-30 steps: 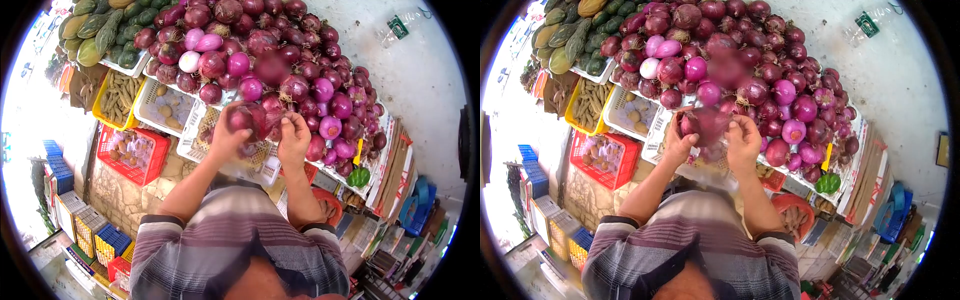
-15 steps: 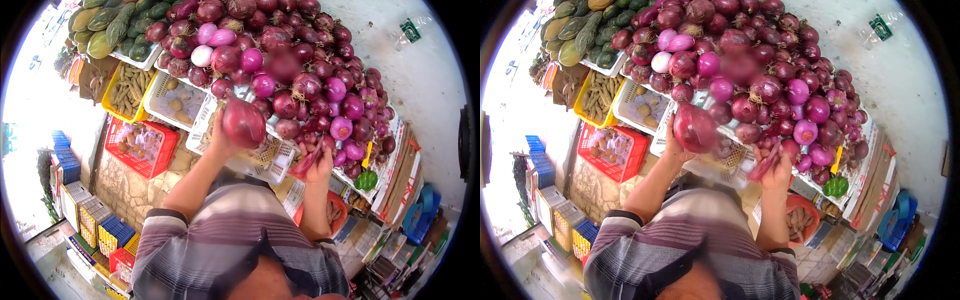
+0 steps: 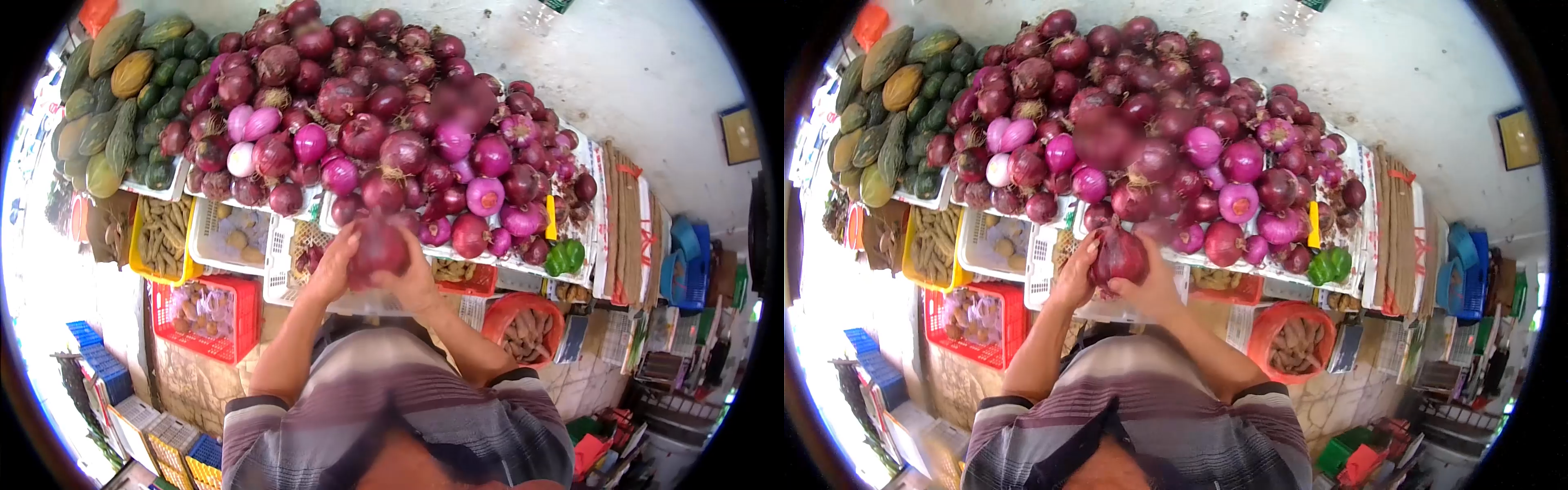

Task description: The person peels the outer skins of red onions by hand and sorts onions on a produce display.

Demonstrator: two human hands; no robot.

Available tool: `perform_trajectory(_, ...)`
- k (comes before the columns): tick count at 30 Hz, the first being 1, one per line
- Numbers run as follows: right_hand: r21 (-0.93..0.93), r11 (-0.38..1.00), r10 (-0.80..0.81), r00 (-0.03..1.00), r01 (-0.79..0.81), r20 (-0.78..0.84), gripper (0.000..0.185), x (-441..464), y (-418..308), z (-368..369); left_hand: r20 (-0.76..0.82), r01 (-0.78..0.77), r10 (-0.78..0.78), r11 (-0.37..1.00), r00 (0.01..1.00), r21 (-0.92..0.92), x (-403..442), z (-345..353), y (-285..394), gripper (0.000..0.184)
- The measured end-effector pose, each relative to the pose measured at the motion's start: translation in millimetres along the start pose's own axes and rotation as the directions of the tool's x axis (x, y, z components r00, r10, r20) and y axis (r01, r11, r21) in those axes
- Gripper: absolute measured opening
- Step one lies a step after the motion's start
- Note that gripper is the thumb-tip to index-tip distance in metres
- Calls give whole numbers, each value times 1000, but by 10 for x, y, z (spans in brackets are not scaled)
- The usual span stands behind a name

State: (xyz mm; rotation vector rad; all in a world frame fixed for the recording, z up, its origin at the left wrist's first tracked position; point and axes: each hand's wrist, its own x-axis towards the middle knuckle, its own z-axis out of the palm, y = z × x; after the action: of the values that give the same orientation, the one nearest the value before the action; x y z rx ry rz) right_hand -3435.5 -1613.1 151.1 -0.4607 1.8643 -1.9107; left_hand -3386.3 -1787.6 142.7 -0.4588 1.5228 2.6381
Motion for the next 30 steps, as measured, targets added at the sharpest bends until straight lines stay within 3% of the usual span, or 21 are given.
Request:
perform_trajectory(2, 6, 1000, -12, 996, 13, -88, 97, -7, -37, 16, -60, -34, 46, 982, 997, 184, 29, 48, -46, 66)
perform_trajectory(3, 10, 1000, -16, 992, 18, -127, 96, -12, -56, 14, -176, -105, 184, 917, 967, 385, -16, 206, 92, 55)
perform_trajectory(7, -238, 970, -111, 962, 51, -249, 95, 20, -55, -14, -364, 26, 94, 950, 927, 311, -53, 505, 340, 30)
perform_trajectory(10, -324, 942, -178, 951, 89, -255, 95, 37, -26, -88, -384, -87, 266, 902, 884, 424, 61, 401, 46, 26)
perform_trajectory(11, -341, 936, -184, 947, 87, -264, 94, 38, -45, -98, -315, -242, 458, 809, 831, 536, 138, 353, -85, 25)
perform_trajectory(12, -358, 930, -190, 943, 83, -274, 94, 38, -59, -115, -335, -178, 414, 813, 846, 555, 136, 399, -23, 25)
perform_trajectory(14, -280, 958, -144, 955, 68, -260, 92, 31, -67, -172, -382, -45, 323, 811, 866, 584, 109, 495, 109, 26)
perform_trajectory(18, -95, 992, -101, 967, 81, -235, 93, 55, -205, -236, -372, -33, 404, 714, 836, 700, 213, 381, 15, 29)
perform_trajectory(21, 234, 969, -33, 978, 82, -207, 91, 56, -130, -353, -374, -47, 425, 709, 824, 704, 209, 365, -8, 32)
perform_trajectory(24, 616, 787, 108, 989, -22, -104, 93, 75, -204, -499, -382, 3, 370, 715, 847, 699, 194, 290, -38, 32)
perform_trajectory(26, 774, 629, 106, 994, -74, 9, 95, 127, -243, -565, -363, 46, 324, 687, 874, 725, 196, 185, -110, 32)
perform_trajectory(29, 890, 354, 108, 958, -287, 266, 98, 140, -307, -703, -441, 129, 176, 806, 880, 578, 139, 224, 49, 28)
perform_trajectory(30, 888, 343, 103, 952, -306, 289, 98, 149, -310, -733, -439, 159, 123, 819, 890, 551, 119, 209, 61, 28)
